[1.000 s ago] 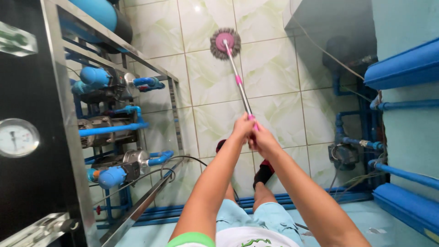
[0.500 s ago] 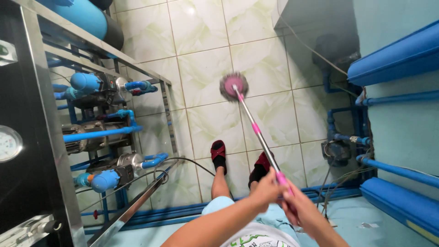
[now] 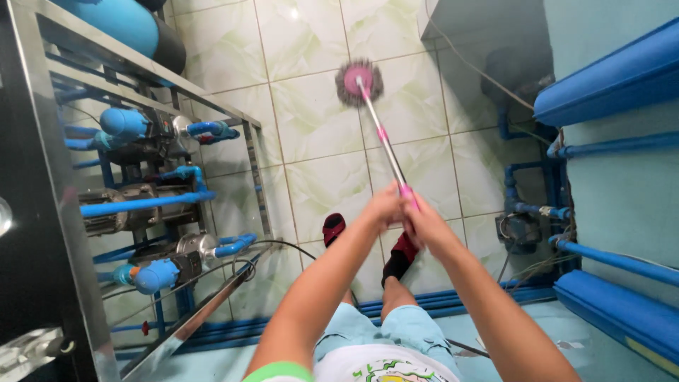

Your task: Mop the tiled floor in a water production facility.

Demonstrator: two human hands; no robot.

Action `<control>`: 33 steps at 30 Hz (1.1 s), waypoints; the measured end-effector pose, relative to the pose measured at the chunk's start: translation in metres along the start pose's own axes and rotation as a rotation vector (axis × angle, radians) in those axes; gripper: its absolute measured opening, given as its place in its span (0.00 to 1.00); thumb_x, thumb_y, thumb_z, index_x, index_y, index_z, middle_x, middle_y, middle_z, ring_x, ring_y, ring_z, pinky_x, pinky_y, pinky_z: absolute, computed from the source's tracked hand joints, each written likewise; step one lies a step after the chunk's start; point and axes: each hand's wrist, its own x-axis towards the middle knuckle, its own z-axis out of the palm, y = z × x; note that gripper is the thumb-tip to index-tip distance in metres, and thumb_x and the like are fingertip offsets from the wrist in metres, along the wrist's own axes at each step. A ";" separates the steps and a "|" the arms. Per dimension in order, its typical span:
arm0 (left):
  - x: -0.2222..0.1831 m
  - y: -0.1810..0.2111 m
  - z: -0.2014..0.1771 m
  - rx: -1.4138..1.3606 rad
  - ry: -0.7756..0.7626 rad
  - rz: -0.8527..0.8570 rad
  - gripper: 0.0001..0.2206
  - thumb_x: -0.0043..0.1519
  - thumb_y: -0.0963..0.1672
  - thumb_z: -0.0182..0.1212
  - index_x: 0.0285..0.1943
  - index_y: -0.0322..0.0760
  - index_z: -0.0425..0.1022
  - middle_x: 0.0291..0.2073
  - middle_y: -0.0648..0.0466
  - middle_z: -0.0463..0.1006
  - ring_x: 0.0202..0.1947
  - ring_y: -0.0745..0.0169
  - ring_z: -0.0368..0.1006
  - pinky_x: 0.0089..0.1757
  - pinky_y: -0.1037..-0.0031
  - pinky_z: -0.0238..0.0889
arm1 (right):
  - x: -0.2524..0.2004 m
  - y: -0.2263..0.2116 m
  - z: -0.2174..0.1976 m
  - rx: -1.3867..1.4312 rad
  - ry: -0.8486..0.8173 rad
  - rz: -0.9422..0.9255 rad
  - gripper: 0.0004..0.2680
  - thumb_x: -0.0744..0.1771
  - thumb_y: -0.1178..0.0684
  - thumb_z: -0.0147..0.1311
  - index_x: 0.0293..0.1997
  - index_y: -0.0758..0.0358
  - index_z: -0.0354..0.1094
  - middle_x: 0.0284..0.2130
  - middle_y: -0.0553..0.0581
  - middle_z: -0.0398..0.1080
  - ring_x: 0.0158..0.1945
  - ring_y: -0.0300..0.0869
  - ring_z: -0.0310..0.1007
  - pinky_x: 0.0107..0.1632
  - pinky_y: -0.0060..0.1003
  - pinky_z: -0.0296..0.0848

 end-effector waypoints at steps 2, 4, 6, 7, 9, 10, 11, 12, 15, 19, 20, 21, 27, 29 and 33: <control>0.033 -0.016 -0.006 0.001 0.090 0.076 0.38 0.62 0.40 0.60 0.82 0.49 0.47 0.25 0.51 0.76 0.20 0.62 0.70 0.22 0.70 0.64 | 0.008 -0.020 0.016 0.039 0.016 0.030 0.11 0.72 0.50 0.41 0.60 0.55 0.60 0.18 0.50 0.60 0.12 0.36 0.52 0.13 0.33 0.49; 0.046 -0.031 -0.004 0.003 0.179 0.154 0.35 0.63 0.41 0.60 0.81 0.45 0.52 0.25 0.53 0.76 0.20 0.64 0.69 0.21 0.70 0.62 | 0.013 -0.026 0.025 0.077 0.033 0.056 0.11 0.71 0.49 0.40 0.61 0.49 0.60 0.17 0.49 0.59 0.11 0.36 0.50 0.13 0.33 0.48; 0.039 -0.040 0.005 0.060 0.342 0.259 0.31 0.66 0.45 0.60 0.81 0.41 0.58 0.27 0.56 0.76 0.21 0.69 0.66 0.20 0.73 0.59 | 0.013 -0.020 0.028 0.076 0.102 0.050 0.10 0.72 0.46 0.38 0.60 0.46 0.61 0.18 0.47 0.59 0.13 0.33 0.52 0.15 0.31 0.51; 0.014 -0.042 0.018 0.060 0.343 0.260 0.31 0.66 0.45 0.60 0.81 0.41 0.58 0.27 0.56 0.76 0.21 0.69 0.66 0.20 0.73 0.59 | 0.005 -0.003 0.019 0.076 0.101 0.050 0.10 0.72 0.46 0.38 0.60 0.46 0.61 0.18 0.47 0.59 0.13 0.33 0.52 0.15 0.31 0.51; -0.033 -0.042 0.050 -0.060 0.261 0.059 0.35 0.64 0.44 0.59 0.81 0.54 0.48 0.27 0.56 0.78 0.22 0.67 0.72 0.24 0.69 0.67 | -0.011 0.027 -0.002 0.048 0.071 0.010 0.10 0.73 0.46 0.37 0.54 0.53 0.63 0.16 0.51 0.59 0.11 0.36 0.51 0.13 0.33 0.49; -0.047 -0.054 0.061 -0.059 0.257 0.067 0.35 0.64 0.44 0.59 0.81 0.54 0.48 0.27 0.56 0.78 0.22 0.67 0.72 0.24 0.69 0.67 | -0.034 0.031 -0.012 0.046 0.072 0.002 0.10 0.73 0.46 0.37 0.54 0.53 0.63 0.16 0.51 0.59 0.11 0.36 0.51 0.13 0.33 0.49; -0.062 -0.066 0.073 0.041 0.209 0.038 0.32 0.63 0.43 0.59 0.78 0.52 0.52 0.24 0.53 0.75 0.18 0.63 0.70 0.22 0.66 0.64 | -0.057 0.035 -0.023 0.074 0.068 0.045 0.10 0.73 0.45 0.37 0.53 0.54 0.63 0.16 0.50 0.58 0.11 0.36 0.50 0.13 0.33 0.48; -0.076 -0.080 0.085 0.140 0.161 0.010 0.30 0.63 0.43 0.59 0.76 0.50 0.55 0.21 0.50 0.73 0.15 0.59 0.68 0.20 0.63 0.61 | -0.082 0.039 -0.033 0.102 0.063 0.089 0.10 0.73 0.45 0.38 0.52 0.55 0.63 0.17 0.50 0.58 0.10 0.36 0.49 0.13 0.33 0.46; -0.103 -0.123 0.124 0.129 0.050 -0.089 0.25 0.62 0.42 0.60 0.69 0.44 0.59 0.25 0.51 0.74 0.17 0.60 0.71 0.26 0.61 0.72 | -0.149 0.056 -0.066 0.108 0.132 0.191 0.10 0.72 0.45 0.38 0.54 0.53 0.64 0.17 0.51 0.59 0.10 0.36 0.48 0.13 0.33 0.46; -0.135 -0.138 0.167 0.077 -0.054 -0.199 0.25 0.65 0.44 0.62 0.70 0.51 0.57 0.33 0.52 0.76 0.26 0.62 0.76 0.33 0.64 0.75 | -0.222 0.035 -0.086 0.126 0.135 0.202 0.11 0.71 0.47 0.39 0.58 0.49 0.64 0.17 0.51 0.60 0.10 0.36 0.50 0.13 0.33 0.48; -0.140 -0.138 0.171 0.147 -0.107 -0.235 0.22 0.66 0.44 0.62 0.67 0.47 0.60 0.34 0.53 0.77 0.27 0.61 0.77 0.32 0.64 0.75 | -0.229 0.035 -0.089 0.157 0.133 0.221 0.12 0.70 0.49 0.39 0.60 0.48 0.64 0.17 0.51 0.60 0.10 0.36 0.50 0.13 0.33 0.48; -0.145 -0.138 0.175 0.217 -0.160 -0.271 0.19 0.66 0.45 0.62 0.65 0.44 0.62 0.36 0.53 0.78 0.28 0.60 0.78 0.32 0.65 0.75 | -0.234 0.034 -0.092 0.189 0.130 0.239 0.13 0.69 0.51 0.40 0.61 0.46 0.64 0.17 0.51 0.60 0.10 0.36 0.50 0.12 0.33 0.48; -0.125 -0.083 0.184 0.209 -0.122 -0.306 0.11 0.65 0.44 0.59 0.53 0.45 0.62 0.34 0.50 0.76 0.26 0.56 0.78 0.32 0.61 0.76 | -0.207 -0.001 -0.098 0.128 0.114 0.192 0.12 0.70 0.49 0.41 0.59 0.52 0.64 0.18 0.51 0.60 0.10 0.36 0.51 0.12 0.33 0.47; -0.107 -0.064 0.179 0.207 -0.127 -0.290 0.10 0.65 0.44 0.59 0.52 0.45 0.64 0.34 0.50 0.77 0.25 0.56 0.78 0.32 0.61 0.76 | -0.178 -0.009 -0.104 0.101 0.102 0.163 0.11 0.70 0.49 0.41 0.58 0.53 0.64 0.18 0.51 0.60 0.10 0.37 0.51 0.12 0.33 0.47; -0.074 -0.007 0.170 0.276 -0.103 -0.221 0.09 0.65 0.47 0.58 0.49 0.46 0.65 0.32 0.48 0.77 0.24 0.55 0.75 0.35 0.60 0.74 | -0.117 -0.036 -0.103 0.073 0.059 0.078 0.09 0.71 0.50 0.40 0.54 0.56 0.64 0.18 0.52 0.60 0.10 0.38 0.53 0.12 0.34 0.50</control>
